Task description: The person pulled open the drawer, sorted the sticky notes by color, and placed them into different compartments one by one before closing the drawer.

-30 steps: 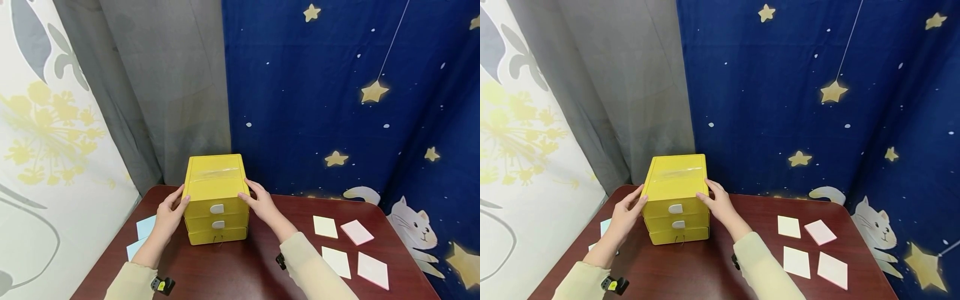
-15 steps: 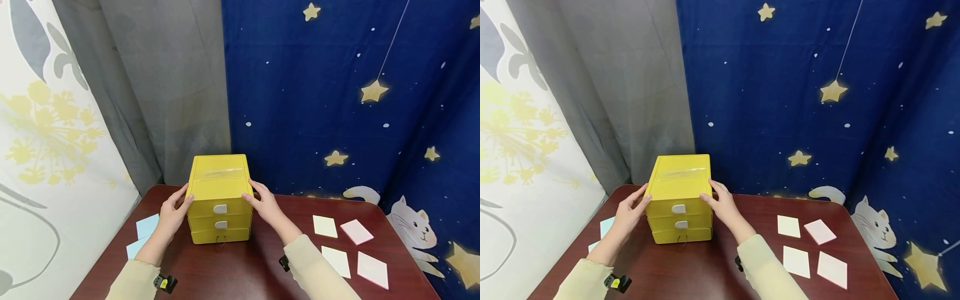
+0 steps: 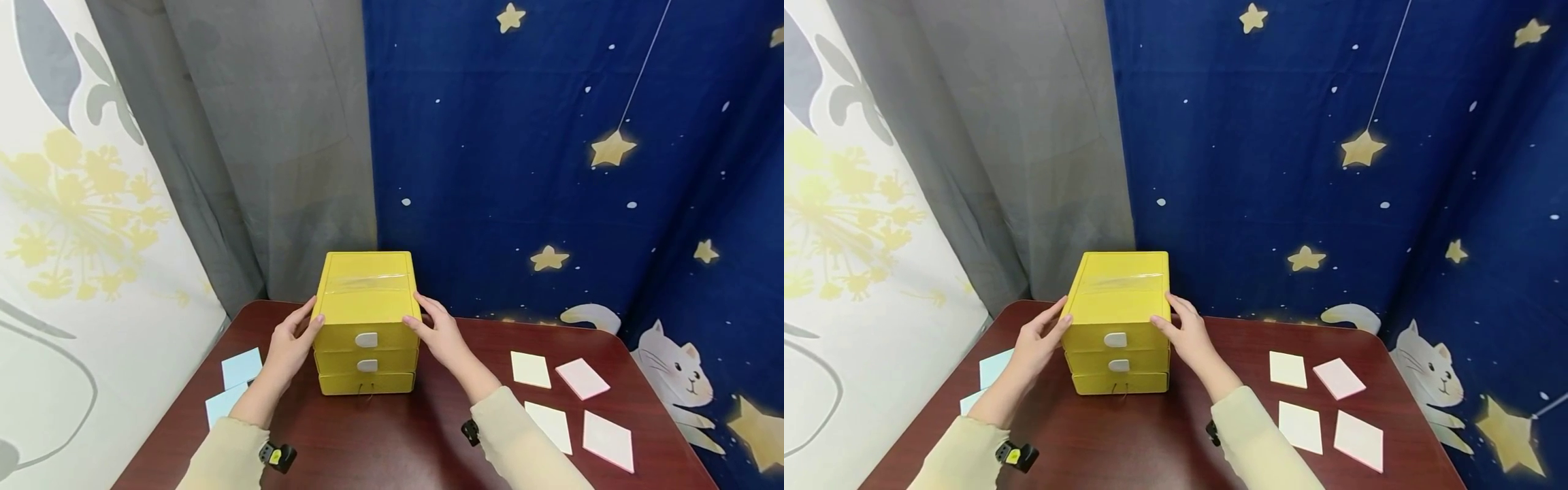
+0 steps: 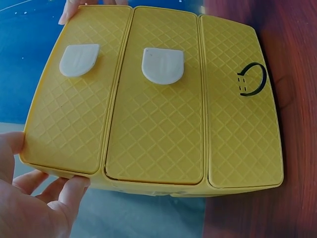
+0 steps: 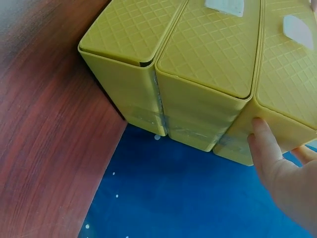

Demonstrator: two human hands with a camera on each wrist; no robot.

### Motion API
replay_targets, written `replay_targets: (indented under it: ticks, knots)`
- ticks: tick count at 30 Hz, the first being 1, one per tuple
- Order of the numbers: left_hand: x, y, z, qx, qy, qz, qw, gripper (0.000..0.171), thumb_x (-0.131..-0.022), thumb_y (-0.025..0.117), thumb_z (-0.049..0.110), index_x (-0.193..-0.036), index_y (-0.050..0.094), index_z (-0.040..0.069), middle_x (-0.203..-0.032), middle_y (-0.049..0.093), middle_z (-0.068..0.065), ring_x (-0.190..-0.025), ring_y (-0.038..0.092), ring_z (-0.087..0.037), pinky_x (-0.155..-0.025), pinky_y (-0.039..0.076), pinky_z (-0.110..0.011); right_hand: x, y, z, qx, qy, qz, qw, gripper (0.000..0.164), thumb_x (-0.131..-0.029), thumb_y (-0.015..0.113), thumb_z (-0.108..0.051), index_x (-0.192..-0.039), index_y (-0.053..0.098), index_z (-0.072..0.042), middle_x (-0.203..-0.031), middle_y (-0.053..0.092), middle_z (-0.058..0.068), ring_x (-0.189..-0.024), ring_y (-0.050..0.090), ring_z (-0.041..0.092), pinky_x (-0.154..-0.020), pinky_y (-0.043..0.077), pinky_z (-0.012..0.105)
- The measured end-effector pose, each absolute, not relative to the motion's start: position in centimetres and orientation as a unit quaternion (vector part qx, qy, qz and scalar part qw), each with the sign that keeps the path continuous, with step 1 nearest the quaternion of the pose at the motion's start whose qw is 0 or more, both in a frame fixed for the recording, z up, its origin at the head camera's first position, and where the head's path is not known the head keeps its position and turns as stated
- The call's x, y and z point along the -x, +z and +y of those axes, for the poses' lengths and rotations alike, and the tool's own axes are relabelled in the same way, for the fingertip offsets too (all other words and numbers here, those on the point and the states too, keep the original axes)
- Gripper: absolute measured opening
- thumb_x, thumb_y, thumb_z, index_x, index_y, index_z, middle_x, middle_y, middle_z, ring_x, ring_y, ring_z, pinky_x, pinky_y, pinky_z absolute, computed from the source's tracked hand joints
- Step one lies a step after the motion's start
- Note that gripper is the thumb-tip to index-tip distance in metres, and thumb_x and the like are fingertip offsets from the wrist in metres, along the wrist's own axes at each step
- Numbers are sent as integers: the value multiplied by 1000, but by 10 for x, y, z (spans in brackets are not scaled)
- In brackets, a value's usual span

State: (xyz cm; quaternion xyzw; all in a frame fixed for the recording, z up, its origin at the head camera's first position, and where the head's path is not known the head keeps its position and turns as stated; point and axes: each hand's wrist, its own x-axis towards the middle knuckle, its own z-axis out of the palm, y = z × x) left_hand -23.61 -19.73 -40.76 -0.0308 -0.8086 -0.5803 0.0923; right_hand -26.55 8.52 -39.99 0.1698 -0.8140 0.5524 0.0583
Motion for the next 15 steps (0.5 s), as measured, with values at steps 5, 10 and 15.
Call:
replay_targets:
  ticks: [5,10,15]
  knots:
    - [238,-407,-192,36,-580,-809,90,60,-93,58,40,-146,38,22,-147,41,-9,-130,46,-24,-98,46,-31,264,-399,91,-161,539,-824,64,62,-90,65,-27,-144,41,-10,-145,40,15,-120,55,32,-92,52,40]
    - [241,-407,-187,40,-582,-808,87,61,-93,58,39,-146,37,20,-148,40,-10,-131,46,-25,-101,44,-39,265,-401,96,-158,533,-828,72,62,-90,66,-26,-144,42,-9,-145,41,16,-121,53,35,-97,48,45]
    - [242,-406,-182,43,-585,-805,86,59,-93,58,36,-146,38,19,-148,39,-10,-132,44,-25,-102,43,-40,264,-401,102,-154,525,-834,66,61,-91,64,-28,-144,41,-10,-145,40,16,-122,52,34,-96,49,44]
